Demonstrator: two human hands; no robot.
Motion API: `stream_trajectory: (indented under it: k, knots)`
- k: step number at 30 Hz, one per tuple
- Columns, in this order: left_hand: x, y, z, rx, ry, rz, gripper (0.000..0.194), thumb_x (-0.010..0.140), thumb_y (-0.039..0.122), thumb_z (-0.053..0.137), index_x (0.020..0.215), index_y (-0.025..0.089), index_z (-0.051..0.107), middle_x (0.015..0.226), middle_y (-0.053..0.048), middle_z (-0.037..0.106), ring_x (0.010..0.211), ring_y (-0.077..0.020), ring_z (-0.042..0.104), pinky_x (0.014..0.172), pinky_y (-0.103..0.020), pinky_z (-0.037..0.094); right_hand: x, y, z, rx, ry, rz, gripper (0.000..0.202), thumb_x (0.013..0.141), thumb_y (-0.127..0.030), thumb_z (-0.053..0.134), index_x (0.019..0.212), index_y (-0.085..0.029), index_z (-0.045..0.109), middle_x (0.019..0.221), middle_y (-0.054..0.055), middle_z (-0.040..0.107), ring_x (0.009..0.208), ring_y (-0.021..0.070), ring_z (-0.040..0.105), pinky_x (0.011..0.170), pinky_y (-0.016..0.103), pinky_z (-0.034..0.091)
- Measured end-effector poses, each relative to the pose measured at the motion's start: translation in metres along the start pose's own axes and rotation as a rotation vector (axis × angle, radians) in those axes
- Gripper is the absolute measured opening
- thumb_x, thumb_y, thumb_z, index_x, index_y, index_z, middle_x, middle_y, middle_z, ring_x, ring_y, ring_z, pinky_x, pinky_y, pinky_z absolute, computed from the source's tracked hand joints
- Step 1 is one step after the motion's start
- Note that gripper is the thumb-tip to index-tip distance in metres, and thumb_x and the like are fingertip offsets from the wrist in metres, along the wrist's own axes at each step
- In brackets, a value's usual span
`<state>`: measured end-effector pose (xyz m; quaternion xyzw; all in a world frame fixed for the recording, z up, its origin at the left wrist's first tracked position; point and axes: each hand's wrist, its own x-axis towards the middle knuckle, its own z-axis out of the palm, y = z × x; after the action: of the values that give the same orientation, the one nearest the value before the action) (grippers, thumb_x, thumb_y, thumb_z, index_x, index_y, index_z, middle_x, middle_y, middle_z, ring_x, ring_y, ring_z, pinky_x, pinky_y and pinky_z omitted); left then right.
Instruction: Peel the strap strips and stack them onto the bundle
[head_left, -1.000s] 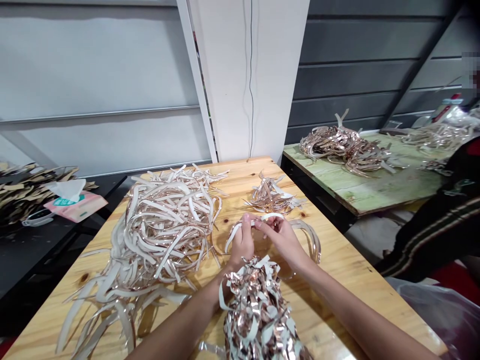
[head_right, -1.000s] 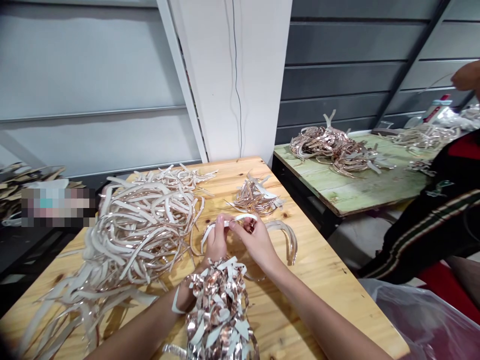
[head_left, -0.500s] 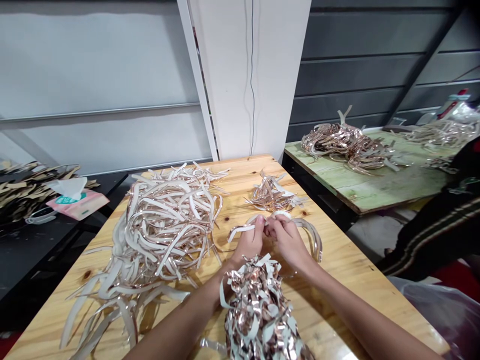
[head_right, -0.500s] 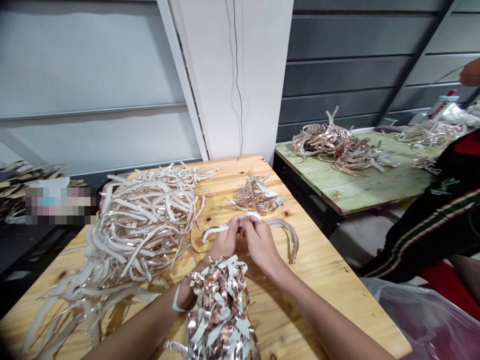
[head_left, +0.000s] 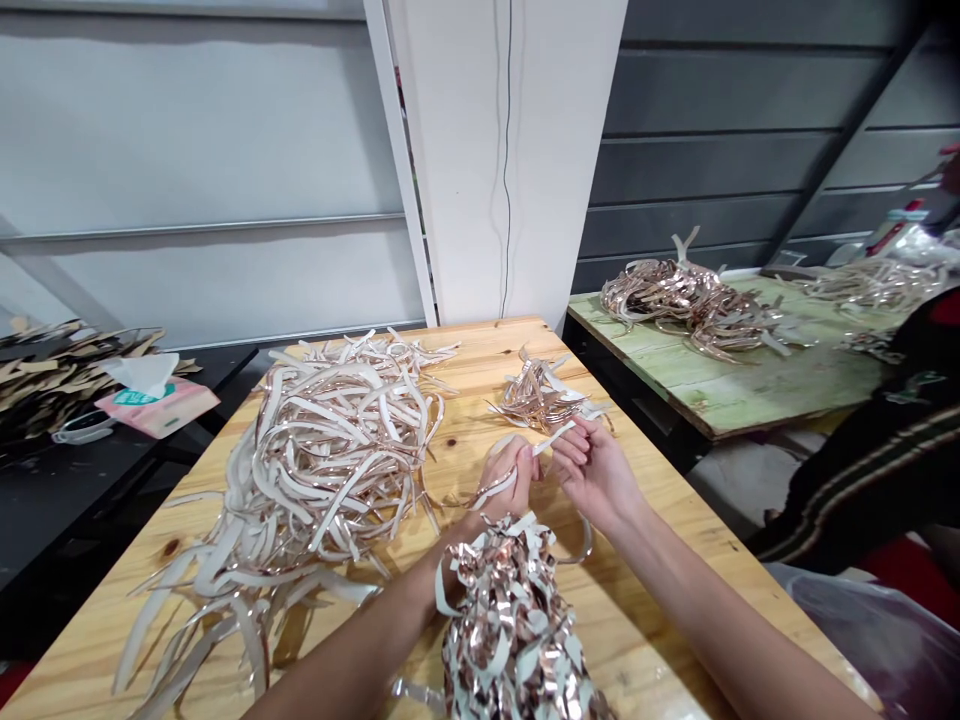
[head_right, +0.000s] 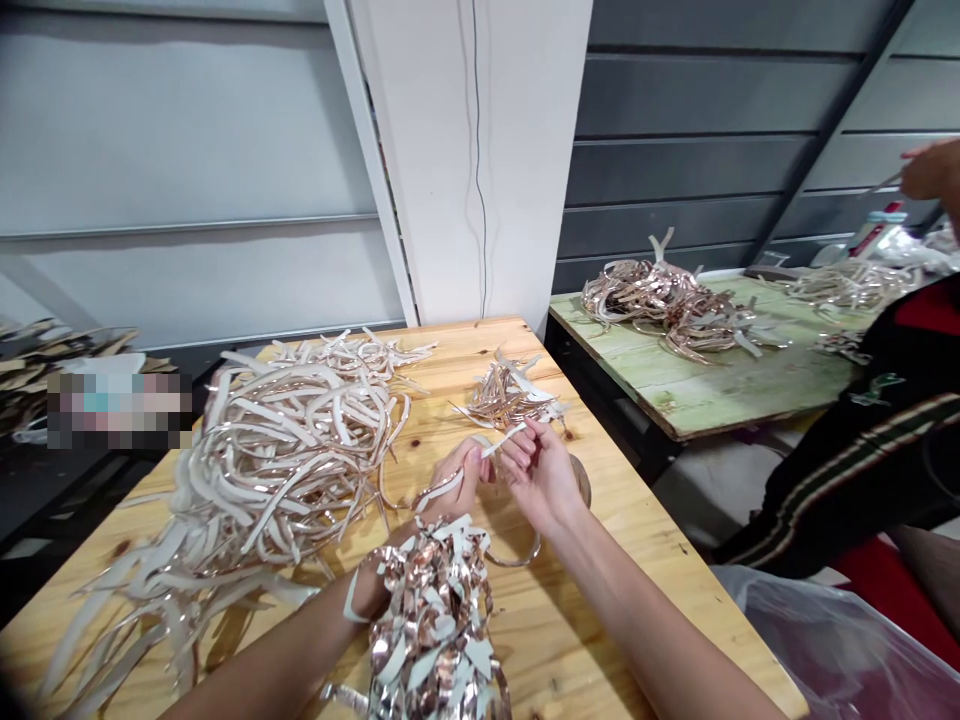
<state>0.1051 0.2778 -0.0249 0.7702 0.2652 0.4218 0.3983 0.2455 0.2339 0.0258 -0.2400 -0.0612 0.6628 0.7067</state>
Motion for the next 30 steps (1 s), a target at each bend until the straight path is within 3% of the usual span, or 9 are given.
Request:
stream_trajectory:
  k: [5, 11, 16, 21, 26, 28, 30]
  knots:
    - [-0.003, -0.004, -0.001, -0.065, 0.049, -0.054, 0.037, 0.107, 0.046, 0.029, 0.087, 0.025, 0.052, 0.08, -0.006, 0.061, 0.075, -0.0232, 0.059, 0.076, -0.041, 0.048, -0.004, 0.02, 0.003, -0.273, -0.072, -0.282, 0.025, 0.082, -0.031, 0.076, 0.073, -0.021, 0.054, 0.066, -0.004, 0.056, 0.06, 0.0111, 0.056, 0.049, 0.02, 0.045]
    - [-0.001, -0.007, -0.001, -0.389, -0.023, -0.105, 0.032, 0.105, 0.052, 0.039, 0.094, 0.024, 0.052, 0.081, -0.003, 0.054, 0.07, -0.0188, 0.055, 0.069, -0.035, 0.049, -0.002, 0.024, 0.002, -0.347, -0.165, -0.306, 0.025, 0.079, -0.03, 0.082, 0.066, -0.019, 0.063, 0.071, 0.0, 0.066, 0.07, 0.0149, 0.064, 0.064, 0.025, 0.057]
    - [-0.003, -0.008, -0.002, -0.129, 0.116, -0.1, 0.028, 0.103, 0.05, 0.044, 0.096, 0.026, 0.056, 0.07, -0.001, 0.057, 0.065, -0.0191, 0.056, 0.068, -0.035, 0.046, -0.001, 0.029, -0.001, -0.163, 0.005, -0.257, 0.019, 0.078, -0.024, 0.085, 0.072, -0.019, 0.067, 0.078, 0.0, 0.07, 0.072, 0.0105, 0.066, 0.073, 0.018, 0.062]
    - [-0.007, -0.014, -0.002, 0.063, 0.222, 0.063, 0.028, 0.102, 0.047, 0.042, 0.099, 0.03, 0.064, 0.087, -0.009, 0.065, 0.078, -0.0267, 0.062, 0.076, -0.045, 0.051, -0.001, 0.042, -0.002, 0.038, 0.04, -0.13, 0.014, 0.083, -0.013, 0.078, 0.08, -0.02, 0.066, 0.08, 0.0, 0.068, 0.074, 0.0091, 0.069, 0.077, 0.014, 0.064]
    - [-0.013, -0.015, -0.007, 0.094, 0.25, 0.072, 0.039, 0.099, 0.056, 0.035, 0.096, 0.031, 0.065, 0.086, -0.013, 0.063, 0.078, -0.0311, 0.061, 0.075, -0.052, 0.051, 0.006, 0.029, -0.008, 0.027, 0.135, -0.222, 0.022, 0.087, -0.01, 0.07, 0.074, -0.023, 0.059, 0.071, -0.002, 0.06, 0.068, 0.011, 0.068, 0.084, 0.02, 0.066]
    - [-0.013, -0.014, -0.009, 0.117, 0.279, 0.017, 0.041, 0.098, 0.06, 0.034, 0.095, 0.031, 0.063, 0.082, -0.012, 0.062, 0.074, -0.031, 0.06, 0.073, -0.052, 0.05, 0.005, 0.02, -0.005, -0.017, 0.115, -0.24, 0.023, 0.087, -0.01, 0.07, 0.073, -0.024, 0.058, 0.069, -0.003, 0.059, 0.069, 0.0117, 0.068, 0.082, 0.022, 0.067]
    - [-0.012, -0.013, -0.012, 0.129, 0.325, -0.055, 0.039, 0.098, 0.06, 0.035, 0.096, 0.031, 0.061, 0.081, -0.011, 0.063, 0.074, -0.0309, 0.061, 0.074, -0.051, 0.049, -0.004, 0.015, 0.004, -0.159, -0.056, -0.276, 0.015, 0.086, -0.019, 0.074, 0.079, -0.023, 0.061, 0.073, -0.002, 0.064, 0.074, 0.0141, 0.07, 0.078, 0.026, 0.066]
